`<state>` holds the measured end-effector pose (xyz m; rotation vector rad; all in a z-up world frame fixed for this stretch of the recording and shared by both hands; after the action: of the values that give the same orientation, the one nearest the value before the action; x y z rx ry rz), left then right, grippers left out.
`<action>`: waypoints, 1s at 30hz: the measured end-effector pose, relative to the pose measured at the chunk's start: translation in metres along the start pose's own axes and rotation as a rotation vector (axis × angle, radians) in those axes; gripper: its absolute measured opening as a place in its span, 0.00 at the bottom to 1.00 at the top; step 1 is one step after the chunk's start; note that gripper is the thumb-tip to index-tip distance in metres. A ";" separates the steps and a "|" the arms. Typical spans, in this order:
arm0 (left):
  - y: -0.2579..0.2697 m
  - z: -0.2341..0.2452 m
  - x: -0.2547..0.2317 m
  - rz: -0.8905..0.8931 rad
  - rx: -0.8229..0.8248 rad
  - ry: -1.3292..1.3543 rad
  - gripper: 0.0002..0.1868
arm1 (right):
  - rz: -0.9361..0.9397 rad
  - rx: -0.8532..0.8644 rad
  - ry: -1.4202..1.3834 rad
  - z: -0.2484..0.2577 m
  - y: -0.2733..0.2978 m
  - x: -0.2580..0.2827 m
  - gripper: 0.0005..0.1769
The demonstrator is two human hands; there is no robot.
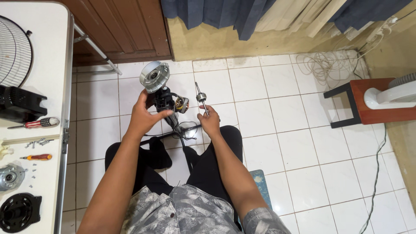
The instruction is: The person disassembles a pedestal fan motor using a screwdriver. They remove screws from the motor housing, separate the casing halves, and extract the rotor and stator components, placing parts on the nearby table.
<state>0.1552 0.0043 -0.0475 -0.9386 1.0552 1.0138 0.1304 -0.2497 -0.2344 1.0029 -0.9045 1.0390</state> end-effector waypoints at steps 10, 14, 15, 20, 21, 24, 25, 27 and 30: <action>-0.004 -0.020 0.037 0.158 0.015 -0.266 0.29 | 0.014 0.023 -0.198 -0.002 0.029 0.037 0.15; -0.018 -0.014 0.031 0.102 -0.009 -0.335 0.27 | 0.027 0.037 -0.271 -0.003 0.027 0.046 0.15; -0.023 -0.012 0.031 0.098 -0.015 -0.329 0.27 | 0.042 0.036 -0.277 -0.002 0.026 0.050 0.14; -0.053 -0.009 0.030 0.010 -0.017 -0.308 0.26 | 0.041 0.046 -0.341 0.004 0.024 0.064 0.13; -0.059 -0.007 0.034 0.023 -0.021 -0.313 0.26 | 0.047 0.048 -0.351 0.006 0.025 0.067 0.13; -0.076 -0.005 0.043 0.051 -0.028 -0.309 0.26 | 0.034 0.063 -0.436 0.009 0.026 0.075 0.12; -0.080 -0.003 0.046 0.057 -0.028 -0.295 0.26 | 0.035 0.060 -0.433 0.010 0.027 0.078 0.11; -0.088 -0.002 0.048 0.043 -0.013 -0.289 0.27 | 0.036 0.051 -0.425 0.013 0.029 0.086 0.10; -0.095 -0.001 0.054 0.053 0.041 -0.316 0.31 | 0.000 0.056 -0.432 0.010 0.034 0.092 0.09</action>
<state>0.2548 -0.0117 -0.0883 -0.6926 0.8350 1.1378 0.1206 -0.2300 -0.1383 1.3024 -1.2291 0.8638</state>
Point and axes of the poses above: each hand's wrist, its own y-axis away from the middle knuckle, its own z-axis out of the back of the hand, x = y × z, the point moved 10 cm from there along -y, towards the middle knuckle, and after that the axes turned 6 degrees about x, right-handed, at the moved point
